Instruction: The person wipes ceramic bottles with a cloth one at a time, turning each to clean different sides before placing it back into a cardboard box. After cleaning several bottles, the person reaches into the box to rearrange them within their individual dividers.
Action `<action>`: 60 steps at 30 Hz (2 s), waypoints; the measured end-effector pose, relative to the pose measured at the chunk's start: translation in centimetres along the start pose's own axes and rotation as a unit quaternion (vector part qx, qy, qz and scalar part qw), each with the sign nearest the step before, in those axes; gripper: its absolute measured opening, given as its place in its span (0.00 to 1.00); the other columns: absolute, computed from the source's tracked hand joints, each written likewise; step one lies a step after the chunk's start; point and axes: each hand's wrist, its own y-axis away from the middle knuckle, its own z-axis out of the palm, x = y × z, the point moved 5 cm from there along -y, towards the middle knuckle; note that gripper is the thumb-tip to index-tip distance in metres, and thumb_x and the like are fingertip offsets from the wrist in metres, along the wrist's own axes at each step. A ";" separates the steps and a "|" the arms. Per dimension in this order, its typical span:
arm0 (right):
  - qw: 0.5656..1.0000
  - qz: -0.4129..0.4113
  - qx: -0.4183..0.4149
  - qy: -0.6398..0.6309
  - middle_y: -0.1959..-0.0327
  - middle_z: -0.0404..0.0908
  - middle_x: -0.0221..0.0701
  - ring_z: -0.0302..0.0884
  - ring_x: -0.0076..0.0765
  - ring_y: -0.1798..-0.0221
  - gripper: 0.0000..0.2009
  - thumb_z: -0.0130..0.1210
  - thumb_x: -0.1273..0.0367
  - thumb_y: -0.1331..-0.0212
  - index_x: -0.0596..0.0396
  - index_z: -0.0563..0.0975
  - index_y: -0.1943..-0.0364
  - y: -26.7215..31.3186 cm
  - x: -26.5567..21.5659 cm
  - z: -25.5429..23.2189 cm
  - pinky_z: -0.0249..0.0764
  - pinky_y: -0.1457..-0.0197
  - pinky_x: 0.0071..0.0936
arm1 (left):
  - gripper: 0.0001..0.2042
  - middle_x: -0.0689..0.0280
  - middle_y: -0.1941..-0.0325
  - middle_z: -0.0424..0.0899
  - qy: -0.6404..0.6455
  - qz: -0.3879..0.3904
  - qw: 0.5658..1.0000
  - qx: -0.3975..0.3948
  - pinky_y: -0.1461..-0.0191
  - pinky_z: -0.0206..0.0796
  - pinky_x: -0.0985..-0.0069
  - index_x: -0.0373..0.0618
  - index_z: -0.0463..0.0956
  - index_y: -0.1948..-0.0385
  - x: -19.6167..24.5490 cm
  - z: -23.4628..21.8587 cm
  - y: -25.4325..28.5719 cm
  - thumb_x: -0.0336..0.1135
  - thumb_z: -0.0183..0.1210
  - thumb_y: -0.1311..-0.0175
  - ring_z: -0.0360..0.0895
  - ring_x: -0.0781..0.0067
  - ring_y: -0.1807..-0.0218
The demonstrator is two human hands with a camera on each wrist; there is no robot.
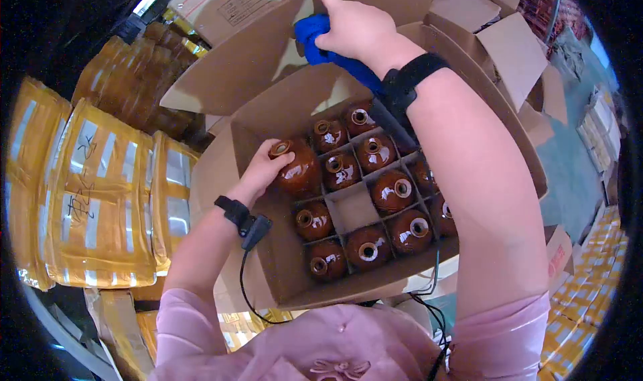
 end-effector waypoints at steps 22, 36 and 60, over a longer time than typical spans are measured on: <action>0.999 -0.005 0.042 0.007 0.66 0.80 0.40 0.79 0.46 0.64 0.41 0.57 0.61 0.58 0.30 0.51 0.34 -0.1 0.8 2.0 0.76 0.62 0.40 | 0.31 0.51 0.51 0.75 -0.483 -0.029 0.875 -0.027 0.44 0.64 0.62 0.41 0.65 0.49 -6.6 2.2 -3.9 0.47 0.65 0.54 0.71 0.46 0.48; 0.998 -0.008 0.055 0.016 0.65 0.80 0.39 0.79 0.46 0.62 0.42 0.57 0.61 0.59 0.30 0.50 0.34 0.5 1.1 2.5 0.76 0.59 0.40 | 0.30 0.54 0.49 0.74 -0.468 0.232 0.833 -0.182 0.41 0.61 0.63 0.45 0.67 0.47 2.1 9.7 0.6 0.39 0.66 0.55 0.69 0.50 0.45; 1.000 -0.009 -0.019 0.018 0.64 0.80 0.43 0.79 0.46 0.61 0.44 0.57 0.61 0.55 0.42 0.46 0.32 2.1 0.9 1.2 0.74 0.59 0.39 | 0.14 0.60 0.59 0.72 -0.302 0.357 0.865 -0.183 0.51 0.65 0.71 0.44 0.70 0.62 11.6 7.9 6.3 0.25 0.60 0.52 0.72 0.60 0.54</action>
